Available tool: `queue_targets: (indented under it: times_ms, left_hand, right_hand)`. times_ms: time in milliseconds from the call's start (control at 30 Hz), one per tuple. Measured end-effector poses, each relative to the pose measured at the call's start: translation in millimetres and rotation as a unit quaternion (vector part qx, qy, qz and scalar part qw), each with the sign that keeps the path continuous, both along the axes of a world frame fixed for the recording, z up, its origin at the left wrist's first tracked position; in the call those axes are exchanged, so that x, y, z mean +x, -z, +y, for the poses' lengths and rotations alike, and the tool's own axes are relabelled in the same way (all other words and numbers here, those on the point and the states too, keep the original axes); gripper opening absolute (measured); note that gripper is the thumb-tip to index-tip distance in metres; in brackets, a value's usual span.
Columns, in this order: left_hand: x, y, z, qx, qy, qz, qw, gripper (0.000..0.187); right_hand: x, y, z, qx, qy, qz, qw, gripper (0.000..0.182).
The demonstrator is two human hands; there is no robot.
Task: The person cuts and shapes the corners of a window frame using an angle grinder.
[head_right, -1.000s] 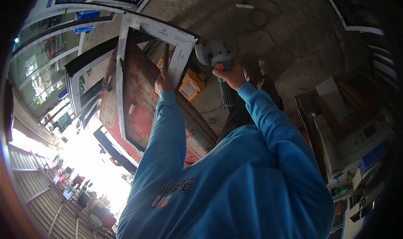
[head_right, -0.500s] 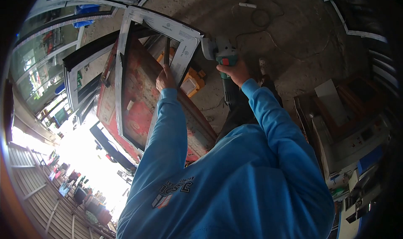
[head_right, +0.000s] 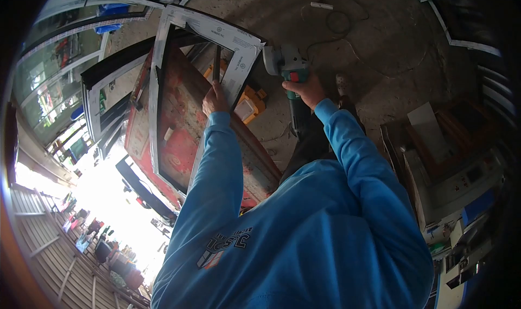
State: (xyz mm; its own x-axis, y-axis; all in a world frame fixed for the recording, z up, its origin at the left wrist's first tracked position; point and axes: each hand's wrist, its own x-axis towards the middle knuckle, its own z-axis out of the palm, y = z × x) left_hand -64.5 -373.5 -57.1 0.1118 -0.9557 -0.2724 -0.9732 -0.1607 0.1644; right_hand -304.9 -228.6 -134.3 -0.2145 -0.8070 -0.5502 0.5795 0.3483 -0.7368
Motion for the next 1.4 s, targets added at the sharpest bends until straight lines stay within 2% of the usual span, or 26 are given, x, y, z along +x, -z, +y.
queue_targets:
  times_ms: [467,633,767,933,1033,1100,1167,1300,1400]
  left_hand:
    - [-1.6,-2.9,0.0,-0.003,0.002,0.006,1.000,0.064]
    - [-4.1,-4.3,-0.7,0.002,-0.008,0.009,1.000,0.063]
    - [-1.5,-0.3,0.6,-0.013,-0.009,0.011,1.000,0.062]
    - [0.5,0.4,-0.1,-0.006,-0.004,0.003,1.000,0.062]
    - [-0.8,-0.6,0.4,-0.004,-0.003,0.005,1.000,0.063]
    - [-2.0,-1.1,0.7,-0.005,-0.004,0.007,1.000,0.063]
    - [-1.5,-1.5,0.7,0.005,-0.012,0.013,1.000,0.072]
    - [-0.3,0.4,-0.4,0.011,-0.006,0.004,1.000,0.072]
    - [-1.0,1.7,0.2,-0.010,0.000,0.001,1.000,0.064]
  right_hand:
    - [-3.0,4.2,-1.2,0.013,-0.006,0.015,1.000,0.044]
    - [-9.8,10.7,5.4,0.046,-0.034,0.087,0.995,0.044]
    - [-12.1,3.0,12.2,0.062,-0.042,0.066,0.995,0.046]
    - [-10.2,-2.8,4.7,0.030,-0.022,0.097,0.995,0.046]
    - [-11.1,-8.0,0.0,0.025,-0.044,0.060,0.997,0.046]
    - [-6.8,-9.5,-2.3,0.017,-0.022,0.044,0.999,0.043]
    - [-4.8,-9.9,-2.6,0.009,-0.001,0.028,1.000,0.039]
    - [-2.5,-1.8,-5.5,0.010,-0.003,0.007,1.000,0.037]
    - [-5.4,2.0,-6.5,0.012,-0.012,0.014,1.000,0.039]
